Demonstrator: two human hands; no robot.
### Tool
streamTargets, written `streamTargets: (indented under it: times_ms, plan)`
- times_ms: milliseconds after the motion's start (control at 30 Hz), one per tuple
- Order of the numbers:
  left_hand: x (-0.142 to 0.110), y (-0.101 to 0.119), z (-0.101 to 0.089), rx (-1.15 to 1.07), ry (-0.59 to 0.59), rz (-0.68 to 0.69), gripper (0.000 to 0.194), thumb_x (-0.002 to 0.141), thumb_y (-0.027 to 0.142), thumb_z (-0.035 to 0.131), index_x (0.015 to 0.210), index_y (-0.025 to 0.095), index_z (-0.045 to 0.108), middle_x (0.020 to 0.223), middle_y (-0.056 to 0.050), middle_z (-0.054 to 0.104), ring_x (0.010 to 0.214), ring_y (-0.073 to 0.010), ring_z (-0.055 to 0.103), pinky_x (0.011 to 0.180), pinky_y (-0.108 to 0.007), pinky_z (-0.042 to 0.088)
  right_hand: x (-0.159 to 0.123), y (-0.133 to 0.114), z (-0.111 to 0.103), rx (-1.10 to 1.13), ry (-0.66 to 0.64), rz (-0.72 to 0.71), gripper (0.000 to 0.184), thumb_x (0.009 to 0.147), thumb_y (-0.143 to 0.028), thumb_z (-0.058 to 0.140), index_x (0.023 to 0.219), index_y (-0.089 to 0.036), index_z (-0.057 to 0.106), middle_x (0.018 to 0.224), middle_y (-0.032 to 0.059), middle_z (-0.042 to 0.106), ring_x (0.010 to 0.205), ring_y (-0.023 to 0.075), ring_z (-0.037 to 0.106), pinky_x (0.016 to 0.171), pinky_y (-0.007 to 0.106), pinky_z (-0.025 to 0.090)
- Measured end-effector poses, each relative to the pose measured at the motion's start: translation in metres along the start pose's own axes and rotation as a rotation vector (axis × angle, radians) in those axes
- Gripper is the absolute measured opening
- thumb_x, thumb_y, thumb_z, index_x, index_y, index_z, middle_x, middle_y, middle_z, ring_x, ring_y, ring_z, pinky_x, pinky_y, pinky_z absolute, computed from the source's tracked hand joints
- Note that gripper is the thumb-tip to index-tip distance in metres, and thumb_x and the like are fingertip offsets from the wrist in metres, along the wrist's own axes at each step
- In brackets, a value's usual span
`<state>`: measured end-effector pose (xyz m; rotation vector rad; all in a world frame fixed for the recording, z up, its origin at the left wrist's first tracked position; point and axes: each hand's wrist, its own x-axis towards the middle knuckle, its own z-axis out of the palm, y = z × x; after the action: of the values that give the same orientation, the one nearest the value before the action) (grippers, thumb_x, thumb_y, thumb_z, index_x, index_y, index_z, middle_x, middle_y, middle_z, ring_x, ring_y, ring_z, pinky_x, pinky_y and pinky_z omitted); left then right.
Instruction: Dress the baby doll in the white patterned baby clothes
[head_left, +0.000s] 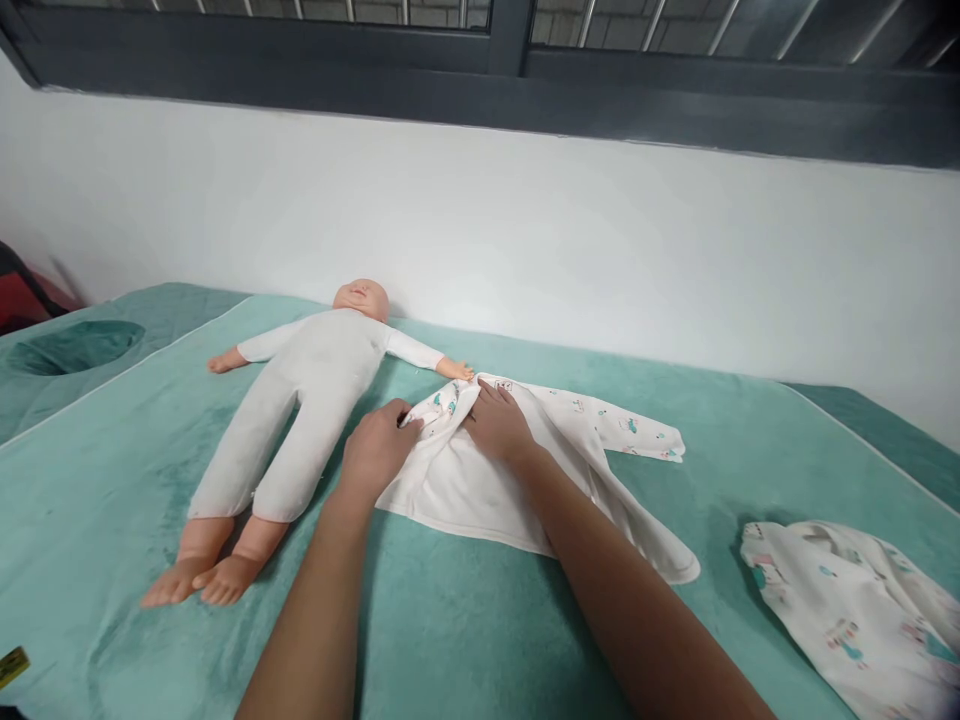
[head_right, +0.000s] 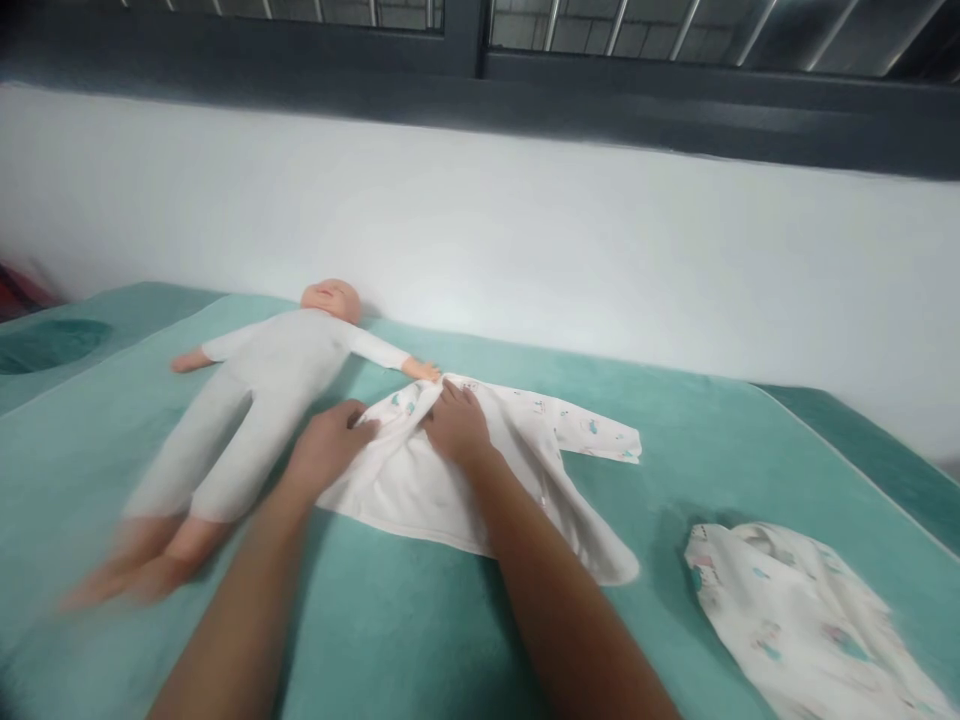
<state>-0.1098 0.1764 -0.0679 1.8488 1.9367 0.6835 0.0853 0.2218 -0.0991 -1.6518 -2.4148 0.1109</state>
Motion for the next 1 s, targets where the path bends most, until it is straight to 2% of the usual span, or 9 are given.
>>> streamTargets:
  times_ms: [133, 233, 300, 433, 533, 633, 833, 933, 1000]
  plan:
    - [-0.001, 0.001, -0.002, 0.006, 0.263, -0.035, 0.026, 0.092, 0.034, 0.042, 0.102, 0.022, 0.063, 0.095, -0.008, 0.071, 0.085, -0.0247, 0.063, 0.067, -0.031, 0.04, 0.001, 0.004, 0.003, 0.041, 0.023, -0.028, 0.049, 0.097, -0.03, 0.033, 0.142, -0.013, 0.045, 0.148, 0.0104, 0.044, 0.143, 0.0222, 0.029, 0.117, 0.043, 0.018]
    - [-0.002, 0.003, -0.001, 0.03, 0.397, -0.031, 0.027, 0.093, 0.031, 0.041, 0.104, 0.021, 0.063, 0.097, -0.008, 0.07, 0.087, -0.0264, 0.063, 0.069, -0.033, 0.041, 0.002, 0.005, 0.004, 0.055, 0.023, -0.024, 0.051, 0.096, -0.031, 0.036, 0.145, -0.014, 0.041, 0.15, 0.0101, 0.042, 0.143, 0.0224, 0.028, 0.117, 0.043, 0.017]
    - [-0.002, 0.005, 0.0, 0.074, 0.496, 0.039, 0.027, 0.093, 0.028, 0.041, 0.105, 0.02, 0.064, 0.098, -0.009, 0.07, 0.09, -0.027, 0.061, 0.072, -0.035, 0.043, 0.002, 0.004, 0.003, 0.061, 0.023, -0.015, 0.058, 0.094, -0.039, 0.042, 0.146, -0.014, 0.039, 0.15, 0.011, 0.042, 0.144, 0.0246, 0.027, 0.118, 0.044, 0.016]
    - [-0.003, 0.004, -0.001, 0.117, 0.648, 0.31, 0.03, 0.087, 0.008, 0.041, 0.098, 0.021, 0.066, 0.102, -0.006, 0.069, 0.099, -0.0254, 0.056, 0.085, -0.037, 0.042, 0.001, 0.001, 0.001, 0.07, 0.02, -0.013, 0.074, 0.087, -0.054, 0.052, 0.147, -0.013, 0.037, 0.151, 0.0135, 0.039, 0.144, 0.0276, 0.026, 0.118, 0.045, 0.014]
    - [-0.004, 0.001, -0.003, 0.082, 0.723, 0.347, 0.04, 0.077, -0.005, 0.04, 0.093, 0.022, 0.066, 0.101, -0.005, 0.068, 0.103, -0.0246, 0.053, 0.092, -0.038, 0.04, 0.0, 0.0, -0.001, 0.073, 0.008, -0.003, 0.07, 0.088, -0.054, 0.05, 0.146, -0.015, 0.04, 0.15, 0.0125, 0.04, 0.144, 0.0279, 0.026, 0.118, 0.045, 0.014]
    - [-0.004, -0.001, -0.001, 0.036, 0.727, 0.347, 0.044, 0.072, -0.008, 0.04, 0.096, 0.021, 0.063, 0.103, -0.006, 0.066, 0.104, -0.0232, 0.053, 0.094, -0.035, 0.042, 0.0, -0.001, -0.002, 0.073, -0.004, -0.006, 0.065, 0.091, -0.052, 0.048, 0.144, -0.015, 0.042, 0.149, 0.0117, 0.043, 0.144, 0.0276, 0.026, 0.118, 0.046, 0.014]
    - [0.001, -0.003, 0.008, 0.252, 0.472, 0.267, 0.049, 0.075, -0.003, 0.042, 0.115, 0.017, 0.061, 0.109, -0.012, 0.062, 0.106, -0.0291, 0.05, 0.09, -0.04, 0.044, -0.001, -0.001, -0.005, 0.106, 0.033, -0.029, 0.048, 0.096, -0.042, 0.042, 0.14, -0.022, 0.046, 0.143, 0.0081, 0.051, 0.138, 0.0238, 0.036, 0.116, 0.044, 0.019]
    - [0.0, -0.004, 0.008, 0.285, 0.438, 0.206, 0.046, 0.075, -0.004, 0.043, 0.107, 0.02, 0.065, 0.098, -0.01, 0.063, 0.097, -0.0292, 0.05, 0.081, -0.039, 0.045, -0.003, -0.002, -0.009, 0.129, 0.026, -0.087, 0.038, 0.098, -0.035, 0.039, 0.13, -0.022, 0.055, 0.134, 0.0067, 0.058, 0.128, 0.0204, 0.047, 0.113, 0.039, 0.025]
    - [0.0, -0.005, 0.006, 0.248, 0.493, 0.22, 0.042, 0.074, -0.005, 0.043, 0.096, 0.021, 0.067, 0.089, -0.008, 0.063, 0.091, -0.0276, 0.05, 0.077, -0.037, 0.044, -0.005, -0.003, -0.01, 0.11, -0.001, -0.121, 0.033, 0.098, -0.034, 0.04, 0.12, -0.02, 0.061, 0.127, 0.0077, 0.062, 0.123, 0.0205, 0.051, 0.11, 0.037, 0.029]
